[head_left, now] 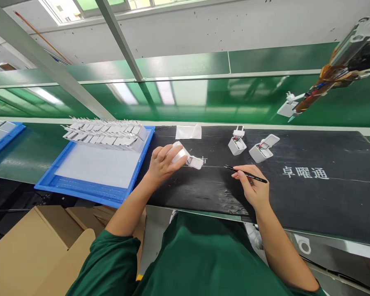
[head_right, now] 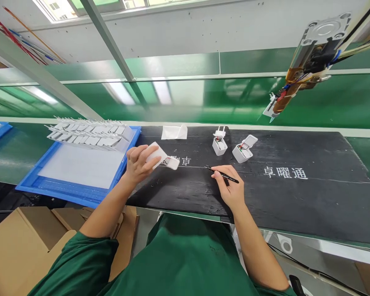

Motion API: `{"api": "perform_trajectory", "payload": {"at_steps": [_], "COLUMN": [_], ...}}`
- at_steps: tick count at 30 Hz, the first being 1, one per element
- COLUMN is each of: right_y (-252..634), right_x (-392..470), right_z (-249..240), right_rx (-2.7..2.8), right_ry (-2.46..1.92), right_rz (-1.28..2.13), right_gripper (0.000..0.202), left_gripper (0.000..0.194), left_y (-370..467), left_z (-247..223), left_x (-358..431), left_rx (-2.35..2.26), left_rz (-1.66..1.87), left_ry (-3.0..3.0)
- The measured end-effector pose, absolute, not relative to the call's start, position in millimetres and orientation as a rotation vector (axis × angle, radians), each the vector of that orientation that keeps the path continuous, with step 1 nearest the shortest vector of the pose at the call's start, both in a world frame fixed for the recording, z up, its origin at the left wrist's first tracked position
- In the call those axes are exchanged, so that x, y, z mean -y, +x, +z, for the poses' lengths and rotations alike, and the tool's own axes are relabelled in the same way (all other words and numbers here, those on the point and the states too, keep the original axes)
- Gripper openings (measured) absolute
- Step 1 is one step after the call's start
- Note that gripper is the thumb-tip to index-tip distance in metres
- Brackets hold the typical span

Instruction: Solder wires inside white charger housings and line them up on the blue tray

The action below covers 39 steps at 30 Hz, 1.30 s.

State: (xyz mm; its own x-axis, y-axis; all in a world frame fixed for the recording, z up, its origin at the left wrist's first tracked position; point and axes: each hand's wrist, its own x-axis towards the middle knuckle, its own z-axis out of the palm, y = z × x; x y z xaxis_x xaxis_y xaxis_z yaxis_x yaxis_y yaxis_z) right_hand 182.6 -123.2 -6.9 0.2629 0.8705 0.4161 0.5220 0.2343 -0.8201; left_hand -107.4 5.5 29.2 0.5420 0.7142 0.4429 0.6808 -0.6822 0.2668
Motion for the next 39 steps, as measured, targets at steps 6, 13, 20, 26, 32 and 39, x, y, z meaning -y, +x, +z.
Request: {"api": "perform_trajectory", "payload": {"at_steps": [6,13,20,26,32,39], "right_y": [182.6,181.1,180.8,180.2,181.2,179.2], "right_x": [124.2,123.4,122.1,122.0,114.3,109.1], "right_z": [-7.1,-7.4,-5.0,-4.0,-25.1,-42.7], "right_rx": [1.404,1.463,1.514,1.543,1.707,2.064], "right_ry": [-1.436,-1.450,-1.447,-1.439,-1.529,-1.667], "right_rz": [0.402,0.345,0.292,0.234,-0.029,-0.046], "right_gripper": [0.016,0.017,0.017,0.015,0.021,0.045], "left_gripper": [0.026,0.056,0.055,0.046,0.057,0.031], "left_y": [-88.3,-98.7,-90.1,-86.4,-102.9,-104.0], "left_z": [8.7,6.3,14.7,4.0,25.9,15.7], "left_x": [13.1,24.1,-17.6,-19.8,0.3,17.1], "left_rx": [-1.427,-1.451,-0.929,-1.089,-1.085,-1.313], "left_rz": [0.733,0.728,0.577,0.787,0.623,0.743], "left_ry": [2.310,2.001,1.889,2.078,2.415,2.292]}}
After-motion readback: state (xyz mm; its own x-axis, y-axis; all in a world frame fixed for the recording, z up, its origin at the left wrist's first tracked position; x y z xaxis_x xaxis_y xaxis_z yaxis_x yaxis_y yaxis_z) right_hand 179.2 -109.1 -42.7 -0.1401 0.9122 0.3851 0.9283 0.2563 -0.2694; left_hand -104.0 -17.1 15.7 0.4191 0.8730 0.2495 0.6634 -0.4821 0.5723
